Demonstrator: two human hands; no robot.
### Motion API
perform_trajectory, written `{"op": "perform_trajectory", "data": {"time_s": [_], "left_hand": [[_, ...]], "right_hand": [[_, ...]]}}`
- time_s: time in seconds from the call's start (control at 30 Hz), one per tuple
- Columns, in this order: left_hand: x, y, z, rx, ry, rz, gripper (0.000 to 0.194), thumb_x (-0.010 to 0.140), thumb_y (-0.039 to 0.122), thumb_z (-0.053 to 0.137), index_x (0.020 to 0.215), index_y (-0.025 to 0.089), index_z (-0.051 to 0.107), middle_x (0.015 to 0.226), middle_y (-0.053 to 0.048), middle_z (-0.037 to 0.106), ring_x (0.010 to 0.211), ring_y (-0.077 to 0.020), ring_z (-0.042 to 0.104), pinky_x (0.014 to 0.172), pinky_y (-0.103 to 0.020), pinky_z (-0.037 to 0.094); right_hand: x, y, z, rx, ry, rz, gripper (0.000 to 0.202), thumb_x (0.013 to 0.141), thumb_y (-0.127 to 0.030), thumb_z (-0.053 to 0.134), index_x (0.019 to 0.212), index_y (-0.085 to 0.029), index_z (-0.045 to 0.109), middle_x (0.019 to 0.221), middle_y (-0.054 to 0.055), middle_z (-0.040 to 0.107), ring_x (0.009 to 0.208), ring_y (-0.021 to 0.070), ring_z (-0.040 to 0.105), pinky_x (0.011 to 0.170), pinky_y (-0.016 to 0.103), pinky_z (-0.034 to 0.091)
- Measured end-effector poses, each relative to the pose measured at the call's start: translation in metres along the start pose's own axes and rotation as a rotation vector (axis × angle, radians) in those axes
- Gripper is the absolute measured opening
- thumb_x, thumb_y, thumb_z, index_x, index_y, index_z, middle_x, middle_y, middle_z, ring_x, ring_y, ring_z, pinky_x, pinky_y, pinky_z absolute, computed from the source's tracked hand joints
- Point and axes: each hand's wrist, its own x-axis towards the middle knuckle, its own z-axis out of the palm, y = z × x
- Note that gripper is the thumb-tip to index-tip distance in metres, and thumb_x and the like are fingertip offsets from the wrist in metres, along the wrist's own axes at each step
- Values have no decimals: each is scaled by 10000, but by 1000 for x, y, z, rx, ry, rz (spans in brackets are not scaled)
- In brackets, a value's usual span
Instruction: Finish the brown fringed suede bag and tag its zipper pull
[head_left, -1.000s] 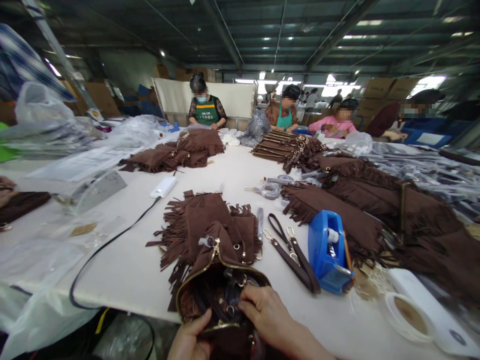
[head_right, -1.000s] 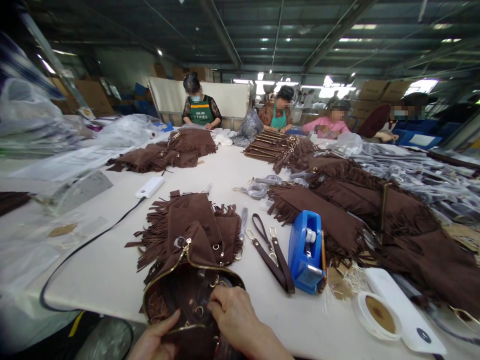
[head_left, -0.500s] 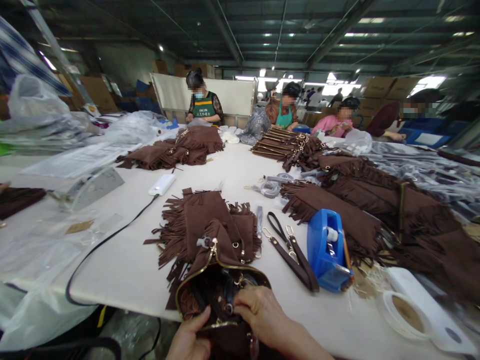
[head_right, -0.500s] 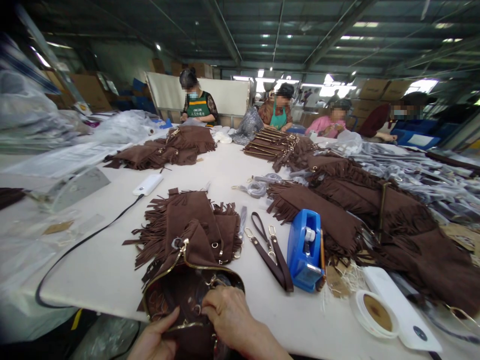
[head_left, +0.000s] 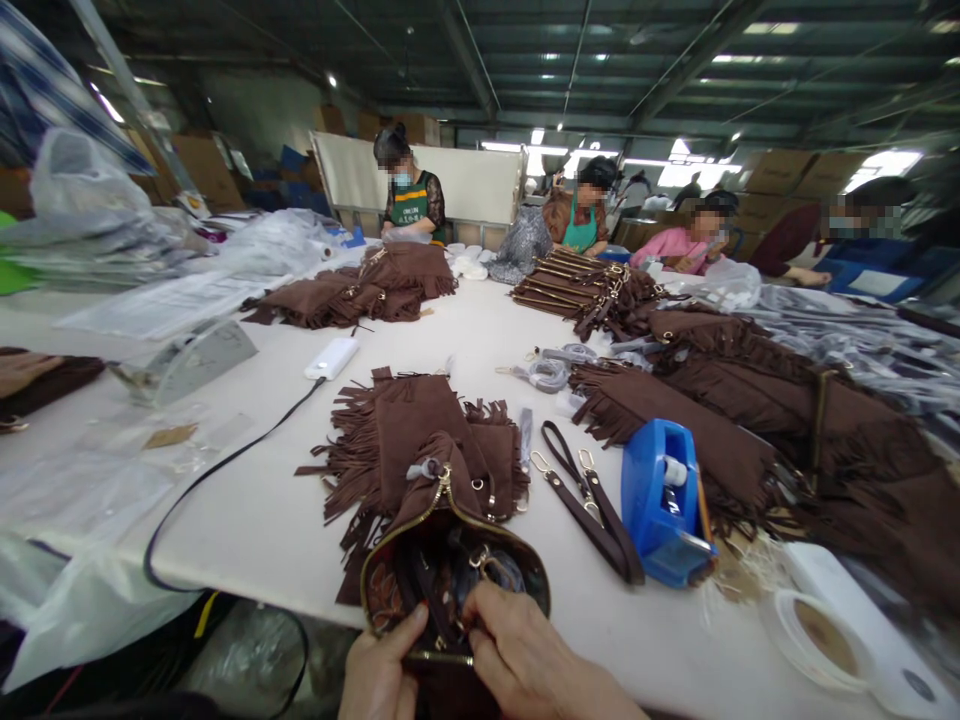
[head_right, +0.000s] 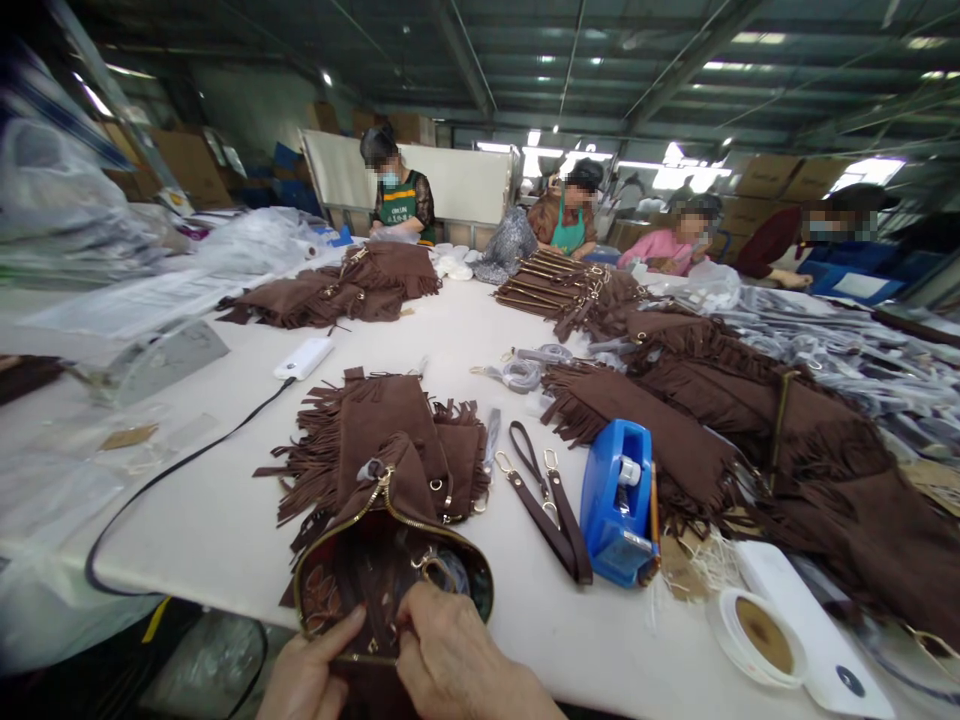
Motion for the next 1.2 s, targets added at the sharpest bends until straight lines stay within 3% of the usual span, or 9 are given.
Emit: {"op": "perform_trajectory", "data": {"time_s": [0.1, 0.27, 0.4, 0.6, 1.0, 1.1, 1.2], "left_hand": [[-1, -1, 2, -3, 32, 15, 309, 451, 86, 749, 744, 93, 655, 670, -88, 708, 681, -277, 665, 599, -337, 543], [1, -1, 2, 4, 17, 43, 258, 498, 72, 718, 746, 87, 648, 674, -89, 709, 659, -264, 666, 624, -348, 544], [-1, 0, 4, -15, -2, 21, 286, 515, 56, 709, 793, 80, 645, 693, -98, 710, 712, -275, 668, 640, -354, 544], [-1, 2, 7, -53, -1, 4, 272, 532, 10, 687, 790, 86, 645, 705, -90, 713, 765, -276, 668, 716, -374, 537], [-7, 5, 10, -12, -9, 23, 284, 477, 50, 725, 747, 83, 645, 662, -96, 706, 707, -286, 666, 657, -370, 540], [-7, 3, 11, 28, -6, 59, 312, 436, 93, 744, 726, 93, 629, 632, -87, 694, 667, -288, 659, 617, -367, 536], [-6, -1, 10, 92, -24, 168, 455, 455, 181, 754, 877, 123, 594, 689, -68, 689, 735, -291, 652, 680, -390, 530]], "right_hand": [[-4, -3, 5, -54, -9, 66, 254, 769, -176, 424, 996, -123, 524, 975, 132, 574, 906, 254, 532, 806, 365, 390], [0, -4, 6, -39, -8, 34, 263, 733, -120, 411, 974, -117, 515, 959, 136, 581, 885, 246, 544, 786, 356, 400], [4, -2, 0, 24, -20, -8, 258, 666, -71, 420, 900, -157, 487, 824, 54, 557, 752, 184, 521, 661, 284, 386], [8, 5, -3, 162, -44, -46, 294, 581, -12, 397, 803, -203, 422, 626, -63, 399, 586, 104, 390, 515, 213, 256], [8, 6, -9, 221, -92, -47, 165, 693, -95, 459, 799, -207, 400, 603, -70, 385, 556, 99, 383, 500, 209, 267], [7, 6, -6, 166, -43, -62, 74, 767, -171, 451, 824, -201, 414, 699, -27, 473, 631, 124, 437, 567, 236, 329], [6, 8, 2, 117, 45, -101, 57, 812, -192, 402, 857, -192, 437, 813, 33, 552, 700, 148, 484, 637, 269, 379]]}}
